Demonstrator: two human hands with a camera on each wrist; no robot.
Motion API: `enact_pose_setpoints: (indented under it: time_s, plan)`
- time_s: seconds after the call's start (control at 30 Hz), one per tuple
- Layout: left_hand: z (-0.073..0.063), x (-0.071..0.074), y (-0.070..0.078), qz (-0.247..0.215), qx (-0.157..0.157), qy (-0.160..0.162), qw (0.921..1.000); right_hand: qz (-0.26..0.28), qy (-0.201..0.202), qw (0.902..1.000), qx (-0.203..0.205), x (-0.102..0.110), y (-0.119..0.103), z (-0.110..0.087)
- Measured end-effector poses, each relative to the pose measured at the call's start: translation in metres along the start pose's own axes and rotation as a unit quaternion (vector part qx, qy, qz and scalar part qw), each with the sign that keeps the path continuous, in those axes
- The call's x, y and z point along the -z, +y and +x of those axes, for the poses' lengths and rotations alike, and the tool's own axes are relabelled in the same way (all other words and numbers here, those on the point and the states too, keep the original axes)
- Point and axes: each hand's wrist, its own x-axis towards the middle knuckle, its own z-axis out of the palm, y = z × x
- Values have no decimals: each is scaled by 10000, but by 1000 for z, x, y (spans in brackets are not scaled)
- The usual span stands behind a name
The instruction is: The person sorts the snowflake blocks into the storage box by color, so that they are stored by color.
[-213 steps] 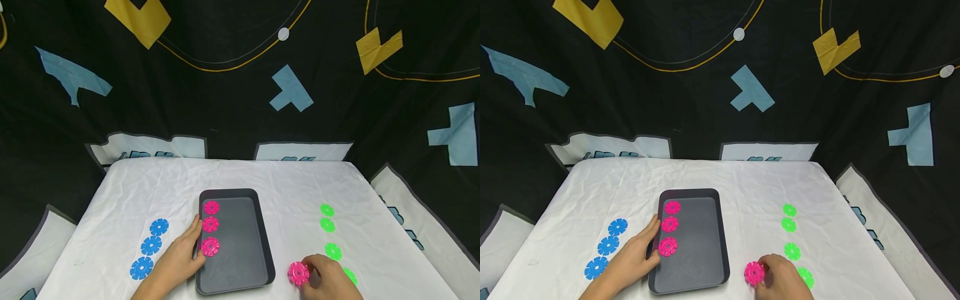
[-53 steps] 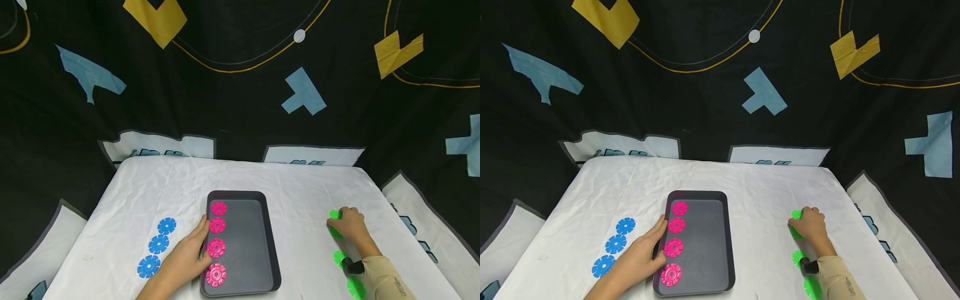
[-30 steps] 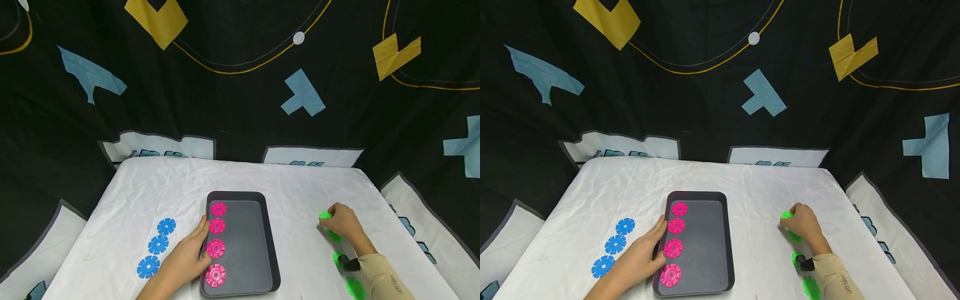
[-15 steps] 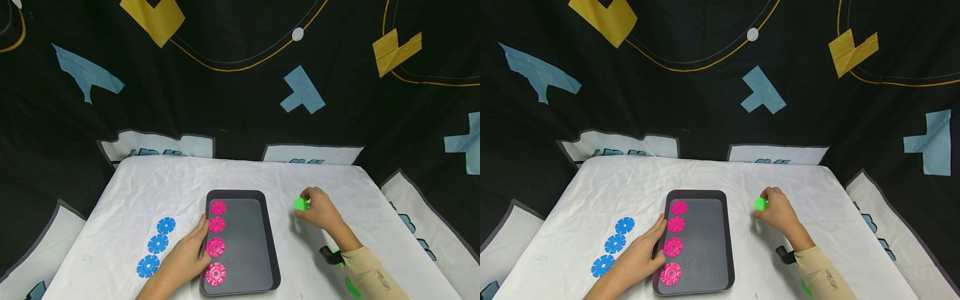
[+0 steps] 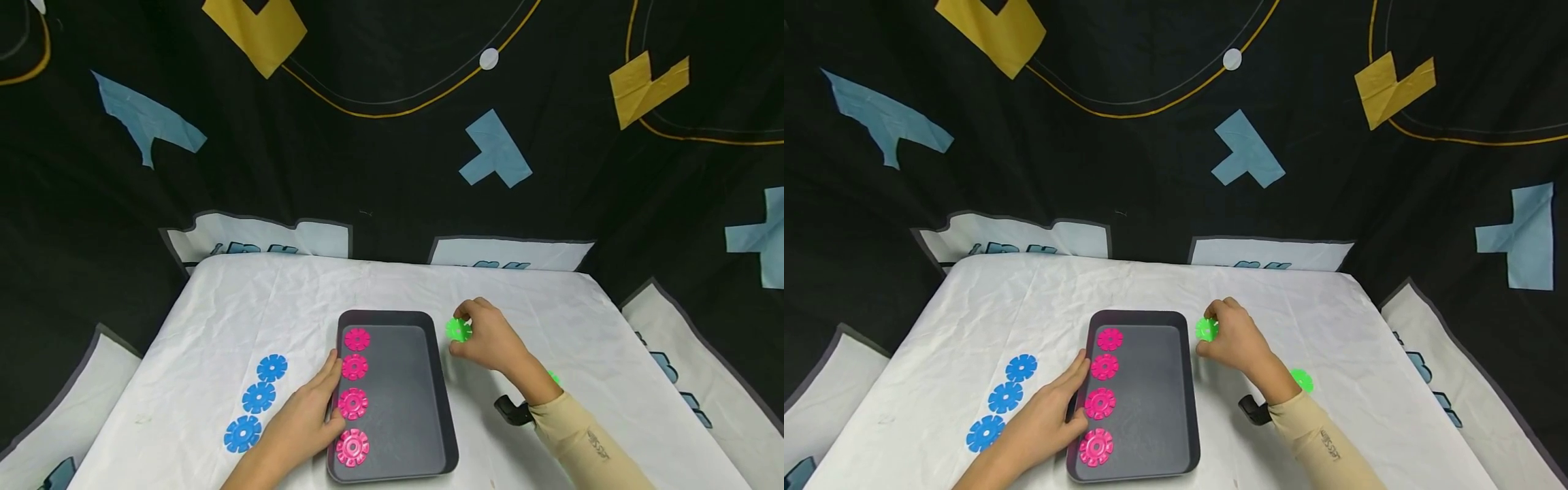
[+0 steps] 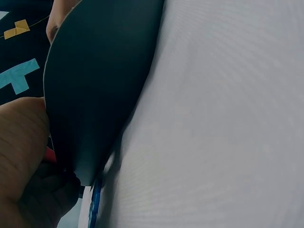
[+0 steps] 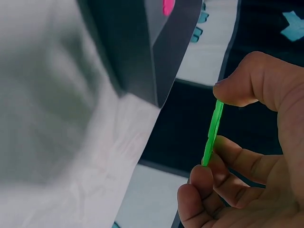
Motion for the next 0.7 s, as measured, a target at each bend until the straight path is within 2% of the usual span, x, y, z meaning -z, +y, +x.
enact_pose_setpoints:
  time_s: [0.33,0.7]
  plan:
    - [0,1,1,-19,111,-74,9999,172,-289,9992,198,-14,-28,11]
    - [-1,2,1,12,99,-26,9999,5,-481,9974,545,-39,-47,28]
